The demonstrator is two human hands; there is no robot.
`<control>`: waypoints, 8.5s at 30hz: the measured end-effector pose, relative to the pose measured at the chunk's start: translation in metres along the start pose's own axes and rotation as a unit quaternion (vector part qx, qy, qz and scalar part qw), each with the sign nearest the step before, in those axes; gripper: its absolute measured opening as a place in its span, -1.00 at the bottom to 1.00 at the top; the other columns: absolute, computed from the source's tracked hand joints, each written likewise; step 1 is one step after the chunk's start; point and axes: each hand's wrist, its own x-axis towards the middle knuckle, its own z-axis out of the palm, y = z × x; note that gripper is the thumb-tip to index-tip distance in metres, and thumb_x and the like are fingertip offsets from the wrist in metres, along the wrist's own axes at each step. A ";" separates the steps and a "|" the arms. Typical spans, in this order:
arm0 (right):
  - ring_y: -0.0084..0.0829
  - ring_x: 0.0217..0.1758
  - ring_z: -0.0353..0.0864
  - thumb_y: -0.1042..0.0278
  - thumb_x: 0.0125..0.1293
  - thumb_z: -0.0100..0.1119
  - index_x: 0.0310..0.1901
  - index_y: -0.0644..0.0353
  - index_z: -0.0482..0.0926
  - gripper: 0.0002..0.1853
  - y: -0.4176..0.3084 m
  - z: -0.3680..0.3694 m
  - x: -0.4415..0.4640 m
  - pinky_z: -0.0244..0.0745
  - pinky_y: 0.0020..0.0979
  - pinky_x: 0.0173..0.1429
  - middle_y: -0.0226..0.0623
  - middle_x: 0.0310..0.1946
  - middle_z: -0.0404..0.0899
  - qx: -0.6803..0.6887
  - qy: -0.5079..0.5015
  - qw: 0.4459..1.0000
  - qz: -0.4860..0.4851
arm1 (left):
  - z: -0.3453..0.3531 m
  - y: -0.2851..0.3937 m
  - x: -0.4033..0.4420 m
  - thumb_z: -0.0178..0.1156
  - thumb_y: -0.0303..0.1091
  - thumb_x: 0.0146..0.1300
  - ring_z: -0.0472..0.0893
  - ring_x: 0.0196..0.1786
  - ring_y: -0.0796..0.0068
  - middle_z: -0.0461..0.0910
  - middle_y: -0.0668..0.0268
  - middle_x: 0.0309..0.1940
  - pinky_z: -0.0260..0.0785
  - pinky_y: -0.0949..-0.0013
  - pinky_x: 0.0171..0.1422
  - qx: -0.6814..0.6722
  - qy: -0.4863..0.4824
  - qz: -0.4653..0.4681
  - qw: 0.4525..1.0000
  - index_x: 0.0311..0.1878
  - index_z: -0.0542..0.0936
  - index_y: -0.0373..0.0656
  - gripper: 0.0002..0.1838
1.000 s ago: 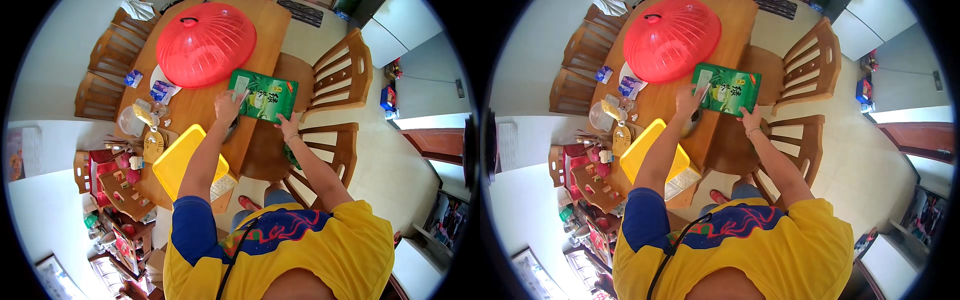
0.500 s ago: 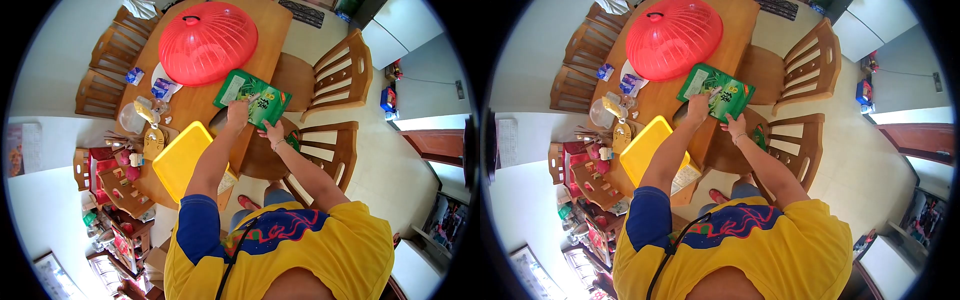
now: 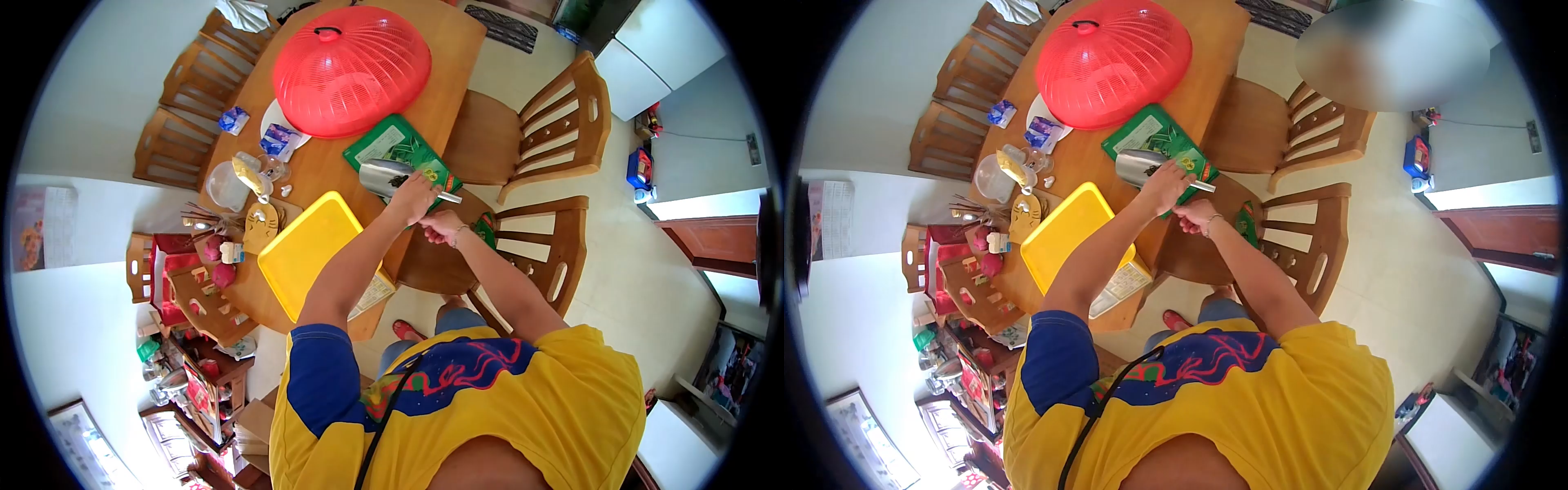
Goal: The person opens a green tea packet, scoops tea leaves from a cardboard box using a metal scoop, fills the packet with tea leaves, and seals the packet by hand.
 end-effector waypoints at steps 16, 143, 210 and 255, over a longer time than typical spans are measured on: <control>-0.47 -0.34 0.71 0.18 0.51 0.08 -0.01 0.28 0.59 -0.70 -0.022 0.057 -0.177 0.64 -0.52 -0.24 -0.16 -0.21 0.72 0.228 -0.133 0.936 -0.232 | -0.143 0.065 -0.149 0.10 -0.34 0.25 0.61 -0.03 0.33 0.62 0.32 -0.30 0.29 0.23 0.31 0.066 0.086 -0.041 0.993 -0.12 0.66 -0.05 -0.80; -0.20 0.04 0.62 0.35 0.33 0.01 -0.25 -0.04 0.73 -0.76 -0.008 0.022 -0.022 0.51 -0.19 0.10 -0.23 -0.19 0.66 -0.667 0.270 0.519 -0.461 | -0.070 0.124 -0.186 0.21 -0.31 0.29 0.68 -0.14 -0.01 0.71 0.09 -0.22 0.52 0.07 -0.02 -0.314 0.134 -0.289 0.894 -0.10 0.70 -0.10 -0.81; -0.59 -0.36 0.58 0.45 0.10 0.54 -0.44 0.18 0.54 -0.74 0.136 0.508 -0.415 0.50 -0.51 -0.25 -0.39 -0.42 0.63 -0.017 -0.448 0.855 -0.263 | -0.198 0.380 -0.625 0.39 -0.47 0.20 0.65 -0.29 0.65 0.71 0.29 -0.33 0.51 0.56 -0.16 -0.371 0.669 -0.509 0.395 -0.02 0.67 -0.37 -0.70; -0.62 -0.52 0.56 0.34 0.37 0.19 -0.48 0.49 0.63 -0.65 0.321 0.626 -0.511 0.47 -0.49 -0.37 -0.29 -0.61 0.64 -0.397 -0.598 0.484 -0.500 | -0.162 0.592 -0.727 0.24 -0.33 0.14 0.63 -0.20 0.16 0.61 0.17 -0.37 0.52 0.18 -0.07 0.236 0.406 -0.828 0.306 -0.31 0.65 -0.24 -0.83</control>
